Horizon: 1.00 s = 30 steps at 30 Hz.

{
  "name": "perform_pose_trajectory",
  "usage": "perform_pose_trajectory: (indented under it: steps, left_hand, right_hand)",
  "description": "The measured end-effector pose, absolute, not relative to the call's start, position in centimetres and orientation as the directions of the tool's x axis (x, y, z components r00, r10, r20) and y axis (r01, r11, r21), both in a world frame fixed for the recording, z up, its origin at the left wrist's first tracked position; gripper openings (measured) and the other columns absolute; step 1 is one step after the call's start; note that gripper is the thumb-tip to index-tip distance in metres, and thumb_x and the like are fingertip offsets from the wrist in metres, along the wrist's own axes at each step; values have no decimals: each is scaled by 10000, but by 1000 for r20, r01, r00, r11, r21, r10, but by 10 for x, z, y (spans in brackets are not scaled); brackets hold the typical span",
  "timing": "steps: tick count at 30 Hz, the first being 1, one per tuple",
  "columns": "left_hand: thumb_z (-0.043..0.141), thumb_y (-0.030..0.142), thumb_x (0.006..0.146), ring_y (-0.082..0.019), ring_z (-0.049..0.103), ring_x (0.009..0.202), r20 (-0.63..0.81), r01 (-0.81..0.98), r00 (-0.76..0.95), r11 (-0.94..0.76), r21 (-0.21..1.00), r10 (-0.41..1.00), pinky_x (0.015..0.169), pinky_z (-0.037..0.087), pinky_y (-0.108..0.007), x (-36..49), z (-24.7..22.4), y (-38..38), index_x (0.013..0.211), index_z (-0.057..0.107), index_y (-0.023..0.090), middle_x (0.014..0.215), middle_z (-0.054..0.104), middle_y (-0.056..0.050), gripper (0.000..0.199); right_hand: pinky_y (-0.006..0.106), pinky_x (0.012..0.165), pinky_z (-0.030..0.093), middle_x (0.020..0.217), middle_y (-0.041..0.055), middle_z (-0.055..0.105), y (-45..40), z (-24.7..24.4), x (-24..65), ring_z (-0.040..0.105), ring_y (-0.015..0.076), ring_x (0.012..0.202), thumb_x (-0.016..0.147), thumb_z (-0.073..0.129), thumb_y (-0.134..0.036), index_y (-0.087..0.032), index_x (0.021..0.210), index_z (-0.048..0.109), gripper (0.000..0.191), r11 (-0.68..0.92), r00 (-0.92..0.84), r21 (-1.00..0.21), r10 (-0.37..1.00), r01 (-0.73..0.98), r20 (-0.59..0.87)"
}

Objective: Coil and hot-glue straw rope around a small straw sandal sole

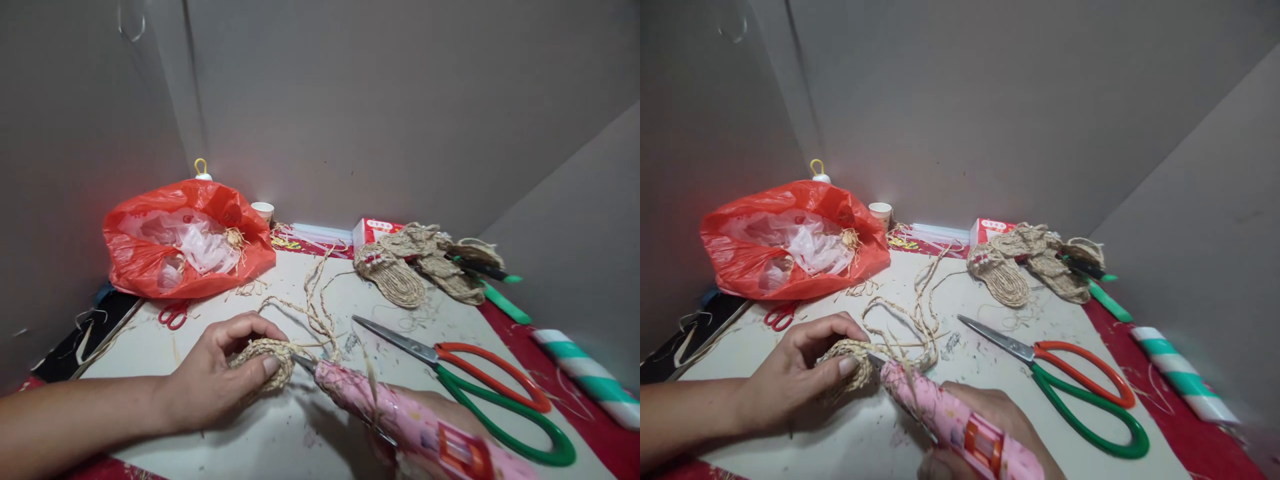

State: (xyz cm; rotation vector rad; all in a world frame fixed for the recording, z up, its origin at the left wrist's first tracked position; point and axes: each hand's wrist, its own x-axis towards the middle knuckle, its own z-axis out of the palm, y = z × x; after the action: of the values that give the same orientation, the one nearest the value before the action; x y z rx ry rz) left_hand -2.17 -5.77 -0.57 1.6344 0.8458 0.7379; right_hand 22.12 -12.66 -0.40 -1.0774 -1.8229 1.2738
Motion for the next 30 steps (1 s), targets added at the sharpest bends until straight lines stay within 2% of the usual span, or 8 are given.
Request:
perform_pose_trajectory:
  steps: [5,10,14,18,22,27,30]
  left_hand:
    - [603,288,839,-157,529,758,31,163,558,-147,976,829,700,450,-271,-22,-5,-59,972,627,144,837,610,-46,197]
    - [613,293,833,-156,526,753,41,156,552,-151,976,833,696,449,-267,-22,-4,-59,964,635,143,825,611,-43,201]
    - [610,295,839,-153,529,749,41,151,559,-150,977,828,692,449,-262,-23,-5,-58,967,638,146,826,612,-43,198]
    - [616,282,836,-151,536,750,32,147,555,-136,980,831,693,451,-256,-23,-6,-58,973,634,156,827,617,-38,187]
    - [630,268,827,-146,537,759,36,126,545,-124,984,838,707,449,-248,-22,-6,-58,966,636,165,836,624,-32,173]
    - [640,271,822,-142,527,754,35,103,535,-106,989,844,703,442,-242,-23,-6,-58,966,635,163,824,612,-26,180]
    - [642,274,826,-135,520,741,28,92,535,-91,992,844,696,433,-238,-23,-6,-58,971,635,163,819,607,-21,183]
  right_hand:
    - [290,536,557,750,70,711,-126,-4,216,689,246,649,852,439,-684,-194,1059,730,606,143,-453,-970,891,195,40]
    - [305,661,581,854,83,733,-128,-9,217,705,263,757,838,478,-668,-197,1161,698,612,152,-413,-965,909,215,51]
    - [268,592,575,777,64,734,-123,-14,222,711,267,736,795,508,-686,-200,1041,740,592,159,-420,-947,907,278,29]
    - [259,560,578,700,48,726,-112,-13,232,717,275,715,741,585,-663,-204,926,757,523,228,-515,-935,855,272,59]
    - [212,460,534,614,34,691,-107,-12,239,697,229,613,768,576,-633,-204,865,758,476,237,-550,-911,835,338,14]
    - [223,490,545,665,41,708,-105,-16,243,703,243,673,773,563,-636,-195,971,749,517,214,-637,-906,767,365,-75]
    - [215,499,547,666,32,713,-105,-19,244,703,240,666,749,610,-622,-208,914,750,467,200,-648,-924,759,325,-64]
